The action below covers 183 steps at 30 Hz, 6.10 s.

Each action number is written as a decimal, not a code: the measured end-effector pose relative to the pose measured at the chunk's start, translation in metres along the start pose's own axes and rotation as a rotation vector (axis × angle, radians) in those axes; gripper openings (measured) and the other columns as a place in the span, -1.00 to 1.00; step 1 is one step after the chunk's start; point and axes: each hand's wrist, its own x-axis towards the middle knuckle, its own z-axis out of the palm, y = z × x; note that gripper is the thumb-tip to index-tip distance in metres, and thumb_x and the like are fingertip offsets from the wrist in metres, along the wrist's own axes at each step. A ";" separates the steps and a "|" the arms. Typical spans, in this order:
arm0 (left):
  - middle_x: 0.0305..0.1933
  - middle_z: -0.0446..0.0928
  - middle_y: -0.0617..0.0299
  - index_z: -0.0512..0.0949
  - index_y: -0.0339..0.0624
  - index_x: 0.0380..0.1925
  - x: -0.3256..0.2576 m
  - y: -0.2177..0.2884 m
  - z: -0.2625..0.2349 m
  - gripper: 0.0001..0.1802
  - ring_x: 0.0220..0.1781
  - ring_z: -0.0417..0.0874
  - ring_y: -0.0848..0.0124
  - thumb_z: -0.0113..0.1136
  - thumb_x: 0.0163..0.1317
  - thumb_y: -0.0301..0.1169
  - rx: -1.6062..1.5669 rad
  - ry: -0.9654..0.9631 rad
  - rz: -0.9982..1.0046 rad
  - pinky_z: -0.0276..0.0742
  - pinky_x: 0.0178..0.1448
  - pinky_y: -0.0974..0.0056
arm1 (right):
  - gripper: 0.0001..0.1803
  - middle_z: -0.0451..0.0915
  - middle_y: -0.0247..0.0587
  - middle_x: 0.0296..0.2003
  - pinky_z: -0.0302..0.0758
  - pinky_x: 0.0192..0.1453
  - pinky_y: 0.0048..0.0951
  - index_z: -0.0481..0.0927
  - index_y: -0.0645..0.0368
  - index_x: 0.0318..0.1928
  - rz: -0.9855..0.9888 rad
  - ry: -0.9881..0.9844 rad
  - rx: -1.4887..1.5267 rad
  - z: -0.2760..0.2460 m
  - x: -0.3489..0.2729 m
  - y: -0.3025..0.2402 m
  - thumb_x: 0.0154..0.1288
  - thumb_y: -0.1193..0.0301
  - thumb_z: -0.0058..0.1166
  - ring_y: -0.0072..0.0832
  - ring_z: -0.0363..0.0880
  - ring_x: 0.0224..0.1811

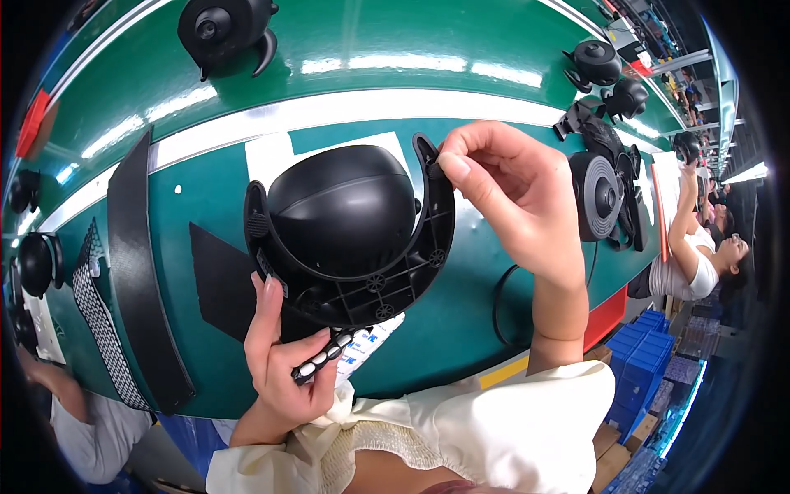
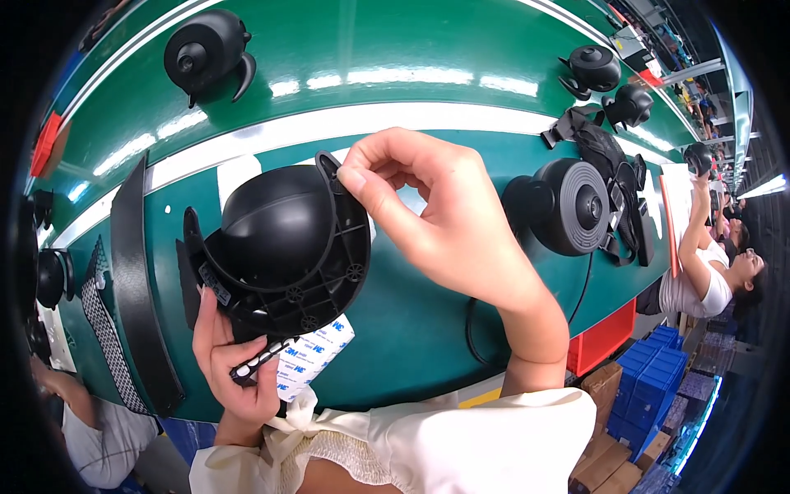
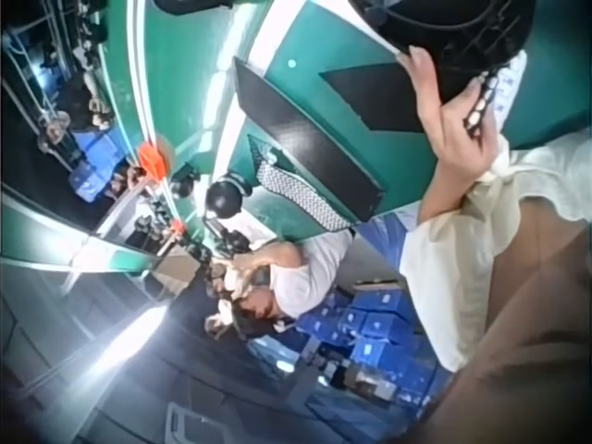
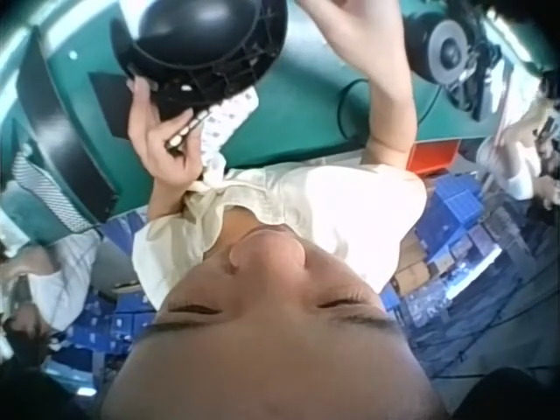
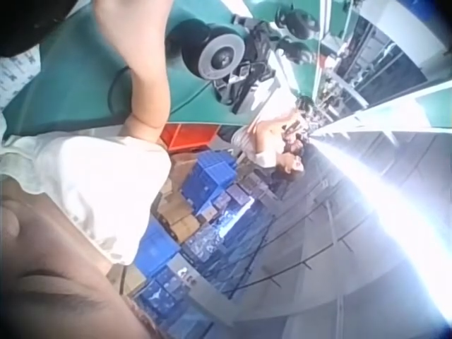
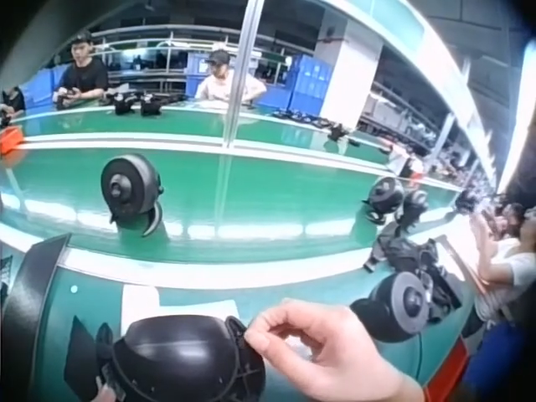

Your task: Assembling components of a headset by manually fitting plastic housings and foam padding at a factory workstation.

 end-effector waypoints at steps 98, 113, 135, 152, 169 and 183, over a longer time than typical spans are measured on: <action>-0.60 0.48 0.20 0.42 -0.35 -0.45 0.002 0.019 -0.011 -0.87 -0.62 0.40 0.61 0.15 0.02 -0.54 -0.532 0.054 -0.266 0.28 -0.54 0.54 | -0.63 0.49 0.04 -0.39 0.54 -0.27 -0.43 0.30 0.36 -0.30 -0.182 -0.456 0.153 0.048 -0.049 -0.024 -0.12 0.72 0.19 -0.29 0.58 -0.28; -0.47 0.44 0.35 0.43 -0.28 -0.37 0.004 0.013 -0.012 -0.83 -0.44 0.40 0.67 -0.01 0.20 -0.38 -1.418 -0.202 -0.978 0.33 -0.38 0.54 | -0.70 0.52 -0.30 -0.34 0.23 -0.31 -0.53 0.49 0.18 -0.21 -0.742 -0.733 -0.093 0.042 -0.027 -0.020 -0.06 0.47 0.01 -0.46 0.37 -0.34; -0.43 0.51 0.24 0.46 -0.21 -0.35 0.005 0.004 -0.006 -0.77 -0.41 0.56 0.48 -0.07 0.23 -0.28 -1.737 -0.178 -1.327 0.48 -0.33 0.42 | -0.71 0.58 -0.21 -0.34 0.22 -0.40 -0.57 0.34 0.04 -0.26 -1.044 -0.441 -0.188 0.054 -0.033 0.000 -0.02 0.46 0.11 -0.47 0.46 -0.38; -0.55 0.35 0.48 0.46 -0.27 -0.36 0.010 0.007 -0.016 -0.83 -0.51 0.26 0.77 -0.01 0.18 -0.38 -1.364 -0.231 -0.969 0.16 -0.44 0.60 | -0.80 0.47 -0.31 -0.38 0.25 -0.27 -0.54 0.56 0.14 -0.33 -0.518 -0.449 -0.023 0.039 -0.038 -0.021 -0.06 0.55 0.19 -0.51 0.37 -0.37; -0.25 0.45 0.12 0.39 -0.37 -0.27 0.013 0.020 -0.026 -0.72 -0.18 0.47 0.48 0.18 -0.04 -0.60 -1.091 -0.118 -0.687 0.38 -0.08 0.41 | -0.47 0.54 0.02 -0.39 0.34 -0.32 -0.47 0.23 0.27 -0.19 -0.511 -0.433 -0.100 0.050 -0.044 -0.022 -0.17 0.65 0.26 -0.31 0.55 -0.37; -0.35 0.51 0.12 0.47 -0.42 -0.37 0.012 0.013 -0.022 -0.80 -0.31 0.48 0.53 0.18 -0.07 -0.63 -0.873 -0.081 -0.524 0.38 -0.19 0.48 | -0.65 0.57 -0.08 -0.39 0.35 -0.27 -0.46 0.31 0.24 -0.31 -0.323 -0.540 -0.218 0.053 -0.040 -0.022 -0.10 0.70 0.17 -0.35 0.51 -0.36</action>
